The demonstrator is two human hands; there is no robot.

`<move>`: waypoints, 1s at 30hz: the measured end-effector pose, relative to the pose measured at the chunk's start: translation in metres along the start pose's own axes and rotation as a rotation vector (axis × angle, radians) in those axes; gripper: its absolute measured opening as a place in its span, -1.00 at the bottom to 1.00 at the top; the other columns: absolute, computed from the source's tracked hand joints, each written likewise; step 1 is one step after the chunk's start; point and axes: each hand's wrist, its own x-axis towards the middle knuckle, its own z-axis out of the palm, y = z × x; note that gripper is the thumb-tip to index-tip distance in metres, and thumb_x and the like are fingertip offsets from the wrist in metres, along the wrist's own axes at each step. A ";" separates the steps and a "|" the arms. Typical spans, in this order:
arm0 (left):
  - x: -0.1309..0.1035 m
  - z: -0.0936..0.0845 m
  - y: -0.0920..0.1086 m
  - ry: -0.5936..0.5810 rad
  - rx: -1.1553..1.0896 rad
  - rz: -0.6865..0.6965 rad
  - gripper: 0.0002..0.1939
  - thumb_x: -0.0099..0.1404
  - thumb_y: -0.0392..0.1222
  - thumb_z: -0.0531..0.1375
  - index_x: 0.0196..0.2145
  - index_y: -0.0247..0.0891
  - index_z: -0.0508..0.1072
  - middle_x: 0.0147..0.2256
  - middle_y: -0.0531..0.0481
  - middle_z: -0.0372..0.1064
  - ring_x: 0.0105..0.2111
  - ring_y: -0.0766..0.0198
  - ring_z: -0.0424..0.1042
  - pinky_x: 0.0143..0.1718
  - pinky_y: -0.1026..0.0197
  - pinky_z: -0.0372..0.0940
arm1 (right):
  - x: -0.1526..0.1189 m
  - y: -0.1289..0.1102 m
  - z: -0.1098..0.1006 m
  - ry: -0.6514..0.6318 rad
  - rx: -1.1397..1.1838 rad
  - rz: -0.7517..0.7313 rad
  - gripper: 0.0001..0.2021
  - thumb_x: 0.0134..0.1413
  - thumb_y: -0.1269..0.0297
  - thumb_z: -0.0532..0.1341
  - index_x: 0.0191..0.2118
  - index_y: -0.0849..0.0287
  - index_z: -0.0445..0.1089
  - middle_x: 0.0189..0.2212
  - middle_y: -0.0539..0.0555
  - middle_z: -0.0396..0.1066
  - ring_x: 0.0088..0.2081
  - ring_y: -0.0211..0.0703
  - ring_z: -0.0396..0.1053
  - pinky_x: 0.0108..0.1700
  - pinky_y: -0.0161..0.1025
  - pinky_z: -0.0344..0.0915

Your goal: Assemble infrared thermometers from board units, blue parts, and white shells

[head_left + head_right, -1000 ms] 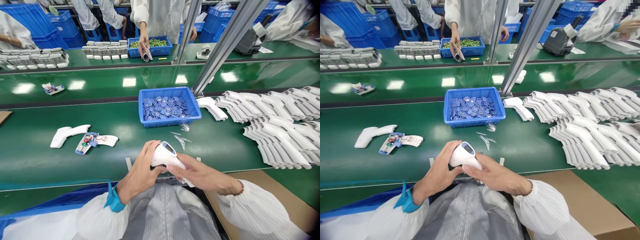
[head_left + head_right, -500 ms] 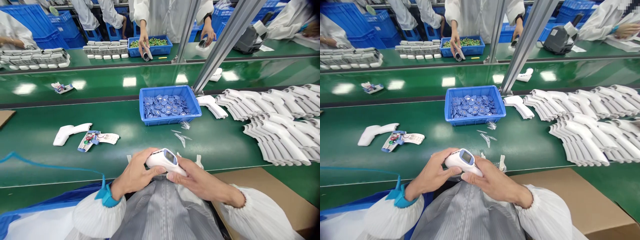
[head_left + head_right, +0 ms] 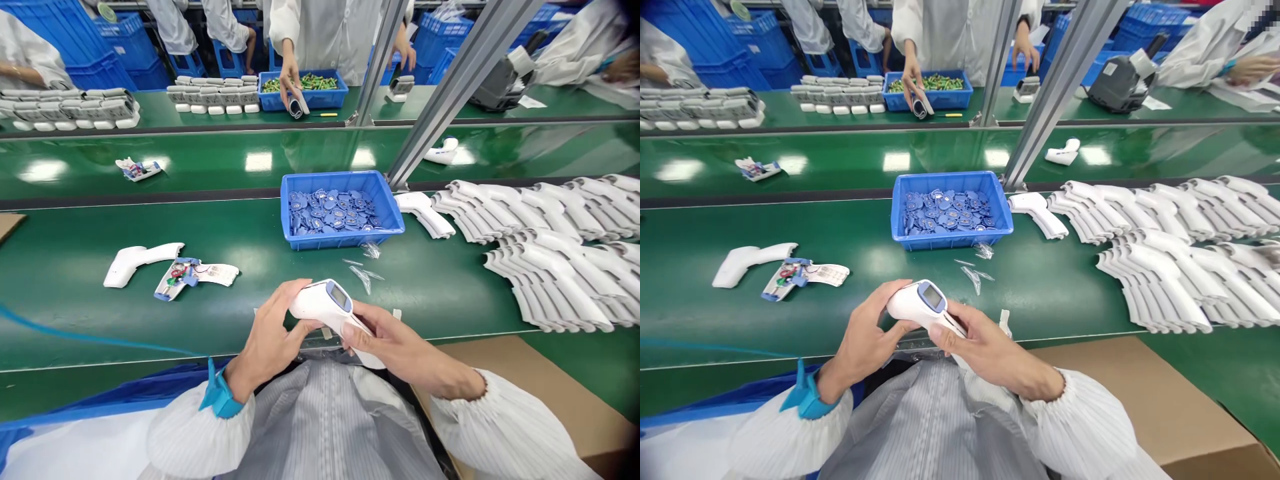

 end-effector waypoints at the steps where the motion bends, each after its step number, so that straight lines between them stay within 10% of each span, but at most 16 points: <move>1: -0.002 0.001 -0.002 0.026 0.058 0.023 -0.49 0.37 -0.04 0.23 0.22 -0.16 0.28 0.17 -0.15 0.34 0.15 0.04 0.34 0.18 0.07 0.23 | -0.001 -0.001 0.002 -0.003 0.012 0.006 -0.56 0.28 -0.09 0.16 0.08 0.11 0.38 -0.40 -0.04 0.24 -0.38 -0.28 0.14 -0.35 -0.31 0.14; 6: -0.006 -0.001 -0.009 0.022 0.120 0.050 -0.47 0.42 -0.04 0.16 0.27 -0.21 0.22 0.19 -0.18 0.32 0.18 0.04 0.32 0.18 0.08 0.21 | -0.006 -0.002 0.009 0.086 -0.147 -0.031 -0.62 0.33 -0.08 0.09 -0.01 0.10 0.37 -0.39 -0.03 0.23 -0.36 -0.24 0.15 -0.34 -0.28 0.16; 10: 0.000 -0.011 0.002 -0.228 0.060 -0.029 -0.59 0.30 0.14 0.25 -0.09 -0.23 0.48 -0.28 -0.02 0.51 -0.34 0.20 0.42 -0.32 0.24 0.24 | -0.006 -0.001 0.000 0.072 -0.559 -0.156 -0.75 0.37 0.09 0.08 -0.19 0.11 0.40 -0.27 0.03 0.36 -0.24 -0.18 0.30 -0.19 -0.21 0.27; 14: 0.011 -0.014 0.016 -0.168 0.130 -0.123 -0.64 0.26 0.15 0.28 -0.28 -0.24 0.43 -0.48 0.09 0.38 -0.52 0.33 0.22 -0.49 0.27 0.04 | 0.019 -0.011 0.004 0.335 -0.585 -0.330 -0.75 0.37 0.12 0.09 -0.01 0.08 0.41 -0.09 0.10 0.42 -0.12 -0.16 0.38 -0.10 -0.21 0.33; 20: 0.022 -0.014 0.026 -0.224 -0.001 -0.046 -0.84 0.27 -0.18 0.24 -0.19 -0.23 0.46 -0.32 0.02 0.52 -0.44 0.27 0.40 -0.43 0.28 0.18 | 0.071 -0.027 0.047 0.847 -0.984 -0.499 -0.48 0.36 0.08 0.10 -0.65 0.15 0.20 -0.64 -0.04 0.18 -0.55 -0.31 0.11 -0.45 -0.22 -0.01; 30: 0.028 -0.002 0.016 -0.232 0.468 0.078 -0.71 0.28 -0.15 0.12 -0.16 -0.35 0.52 -0.38 -0.24 0.53 -0.44 0.00 0.49 -0.42 0.12 0.21 | 0.078 -0.025 0.042 0.925 -1.176 -0.707 -0.51 0.36 0.25 0.11 -0.66 0.13 0.11 -0.67 -0.04 0.18 -0.55 -0.31 0.10 -0.45 -0.22 -0.02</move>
